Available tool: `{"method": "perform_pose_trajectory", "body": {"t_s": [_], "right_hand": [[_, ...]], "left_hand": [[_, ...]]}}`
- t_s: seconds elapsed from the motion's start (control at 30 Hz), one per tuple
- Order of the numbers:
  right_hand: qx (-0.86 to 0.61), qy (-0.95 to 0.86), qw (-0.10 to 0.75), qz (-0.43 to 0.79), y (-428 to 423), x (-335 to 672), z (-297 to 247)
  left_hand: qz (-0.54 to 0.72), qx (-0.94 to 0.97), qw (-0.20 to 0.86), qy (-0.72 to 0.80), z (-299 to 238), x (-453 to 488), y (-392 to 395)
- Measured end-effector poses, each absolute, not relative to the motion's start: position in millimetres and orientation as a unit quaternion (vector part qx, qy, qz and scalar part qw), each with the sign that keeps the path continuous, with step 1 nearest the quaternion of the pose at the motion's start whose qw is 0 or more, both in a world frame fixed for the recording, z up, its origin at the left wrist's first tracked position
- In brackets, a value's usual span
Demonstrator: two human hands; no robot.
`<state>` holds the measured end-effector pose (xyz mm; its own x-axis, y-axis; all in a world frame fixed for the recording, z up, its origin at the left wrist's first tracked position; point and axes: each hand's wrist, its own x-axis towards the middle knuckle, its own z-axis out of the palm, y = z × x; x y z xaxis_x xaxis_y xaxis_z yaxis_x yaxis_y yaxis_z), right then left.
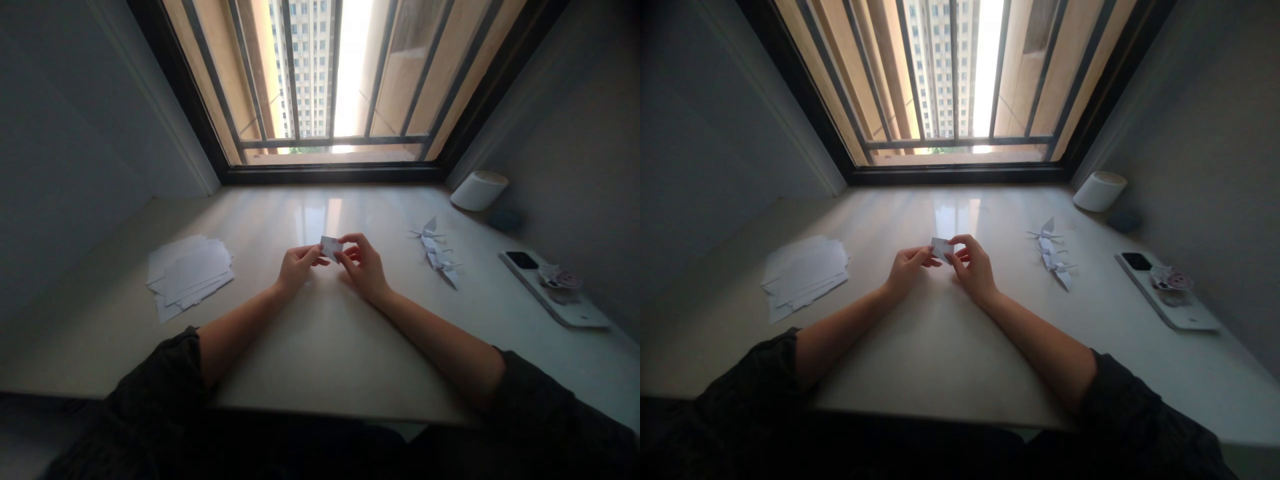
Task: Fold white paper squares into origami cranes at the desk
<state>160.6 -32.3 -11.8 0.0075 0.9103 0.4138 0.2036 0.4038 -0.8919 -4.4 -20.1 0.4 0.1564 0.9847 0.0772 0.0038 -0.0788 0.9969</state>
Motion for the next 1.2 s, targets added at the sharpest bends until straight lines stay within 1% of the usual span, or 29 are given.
{"method": "perform_pose_trajectory", "body": {"t_s": [0.1, 0.2, 0.5, 0.7, 0.8, 0.87, 0.97, 1.03, 1.1, 1.2], "right_hand": [[-0.442, -0.638, 0.555, 0.298, -33, 161, -10], [-0.439, -0.665, 0.538, 0.275, -35, 160, -7], [-0.420, -0.692, 0.517, 0.280, -39, 159, -3], [-0.416, -0.708, 0.512, 0.251, -39, 157, -4], [-0.436, -0.708, 0.518, 0.204, -40, 158, -4], [-0.452, -0.712, 0.516, 0.149, -39, 159, -3], [-0.465, -0.730, 0.496, 0.061, -39, 162, 0], [-0.466, -0.739, 0.485, 0.034, -39, 163, 1], [-0.459, -0.742, 0.486, 0.045, -40, 163, 2], [-0.440, -0.739, 0.500, 0.105, -40, 161, 0]], "left_hand": [[0.481, 0.552, 0.515, 0.446, 1, -4, -20], [0.487, 0.549, 0.509, 0.450, 3, -3, -21], [0.516, 0.515, 0.495, 0.473, 4, -2, -20], [0.532, 0.500, 0.500, 0.465, 3, -2, -20], [0.521, 0.528, 0.489, 0.459, 4, -2, -22], [0.510, 0.547, 0.483, 0.456, 3, -2, -23], [0.496, 0.561, 0.486, 0.451, 3, -2, -23], [0.490, 0.565, 0.491, 0.447, 2, -3, -22], [0.493, 0.563, 0.497, 0.439, 1, -3, -21], [0.510, 0.562, 0.500, 0.417, -2, -3, -19]]}}
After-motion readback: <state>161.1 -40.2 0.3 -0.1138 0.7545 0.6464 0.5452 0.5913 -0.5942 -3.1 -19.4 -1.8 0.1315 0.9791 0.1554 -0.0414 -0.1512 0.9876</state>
